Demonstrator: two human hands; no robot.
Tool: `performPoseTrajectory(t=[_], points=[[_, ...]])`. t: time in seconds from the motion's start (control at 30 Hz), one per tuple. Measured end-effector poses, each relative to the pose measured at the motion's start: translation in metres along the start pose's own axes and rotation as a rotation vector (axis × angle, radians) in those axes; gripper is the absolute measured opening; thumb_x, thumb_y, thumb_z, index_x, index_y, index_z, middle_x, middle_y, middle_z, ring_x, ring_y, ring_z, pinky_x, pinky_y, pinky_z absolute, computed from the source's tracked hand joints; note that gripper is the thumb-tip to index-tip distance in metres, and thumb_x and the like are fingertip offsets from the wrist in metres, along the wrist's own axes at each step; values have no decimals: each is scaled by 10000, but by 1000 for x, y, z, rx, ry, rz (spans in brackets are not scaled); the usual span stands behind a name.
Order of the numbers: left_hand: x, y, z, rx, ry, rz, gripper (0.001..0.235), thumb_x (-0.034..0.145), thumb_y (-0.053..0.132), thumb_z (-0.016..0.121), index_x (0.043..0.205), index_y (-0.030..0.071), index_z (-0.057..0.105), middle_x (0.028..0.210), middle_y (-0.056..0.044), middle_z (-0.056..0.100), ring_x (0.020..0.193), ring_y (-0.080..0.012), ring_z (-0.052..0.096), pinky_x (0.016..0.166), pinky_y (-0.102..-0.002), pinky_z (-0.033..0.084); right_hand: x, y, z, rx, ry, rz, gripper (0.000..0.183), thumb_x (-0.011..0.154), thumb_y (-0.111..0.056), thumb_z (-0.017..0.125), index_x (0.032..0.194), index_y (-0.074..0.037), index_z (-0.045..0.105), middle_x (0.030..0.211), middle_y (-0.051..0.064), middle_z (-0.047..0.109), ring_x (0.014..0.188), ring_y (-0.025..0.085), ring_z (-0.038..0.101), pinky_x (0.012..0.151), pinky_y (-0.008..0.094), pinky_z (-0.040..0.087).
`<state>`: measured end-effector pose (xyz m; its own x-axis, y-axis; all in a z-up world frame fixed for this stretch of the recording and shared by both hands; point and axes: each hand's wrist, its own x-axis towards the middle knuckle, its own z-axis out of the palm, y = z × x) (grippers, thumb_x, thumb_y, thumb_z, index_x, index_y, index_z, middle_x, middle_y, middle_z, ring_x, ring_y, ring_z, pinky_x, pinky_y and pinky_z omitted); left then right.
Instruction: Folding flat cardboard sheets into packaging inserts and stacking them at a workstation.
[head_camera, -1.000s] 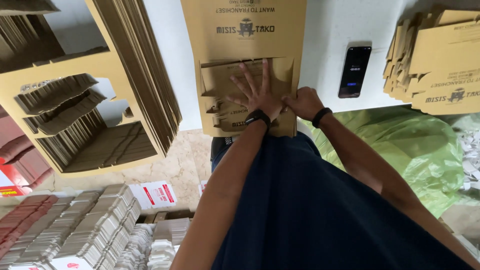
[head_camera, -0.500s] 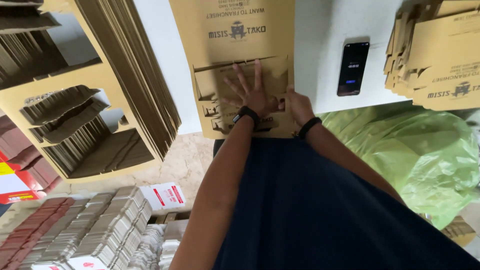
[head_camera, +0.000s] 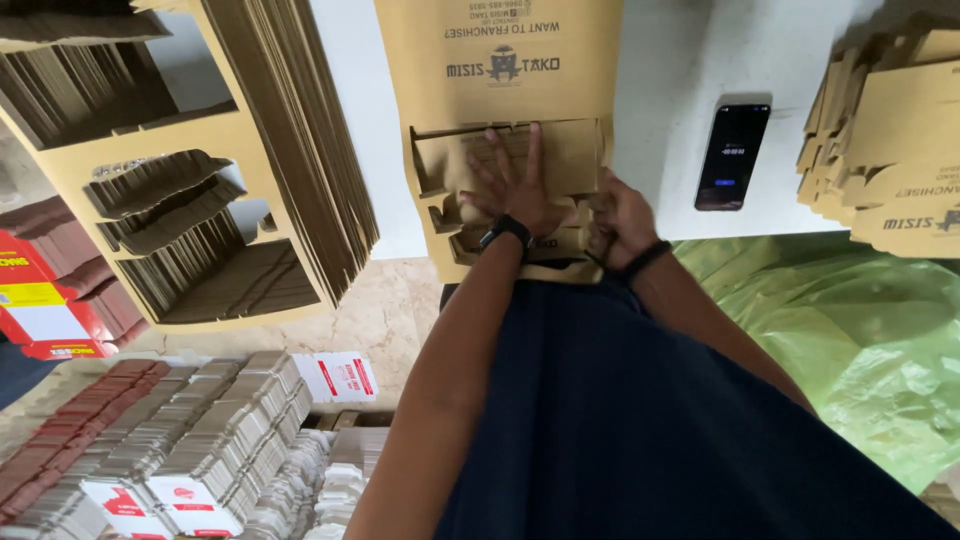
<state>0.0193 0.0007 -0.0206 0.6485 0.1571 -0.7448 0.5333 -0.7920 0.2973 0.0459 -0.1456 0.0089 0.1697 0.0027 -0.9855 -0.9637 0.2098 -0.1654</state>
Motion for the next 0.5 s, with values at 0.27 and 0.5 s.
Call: performPoseTrajectory(t=[0.27,0.5], points=[[-5,-1,-14,0,59,57,1375,787,461,936,1626,458,-154,1673,-144,-326,1494,-579,-223,1009,-908,128,-14,-3,1,-106,-2,-178,429,1070,-483,478,1003,-109,677,666,-7,472,631,157,554,600,311,553],[-62,-42,-34,-203,-15,295,728,1030,409,623,1634,206,271,1689,-229,32,1559,-488,-27,1143,-774,187,33,13,-33,-95,-125,-112,265,1016,-412,635,1022,-153,692,753,46,618,718,204,644,653,379,581]])
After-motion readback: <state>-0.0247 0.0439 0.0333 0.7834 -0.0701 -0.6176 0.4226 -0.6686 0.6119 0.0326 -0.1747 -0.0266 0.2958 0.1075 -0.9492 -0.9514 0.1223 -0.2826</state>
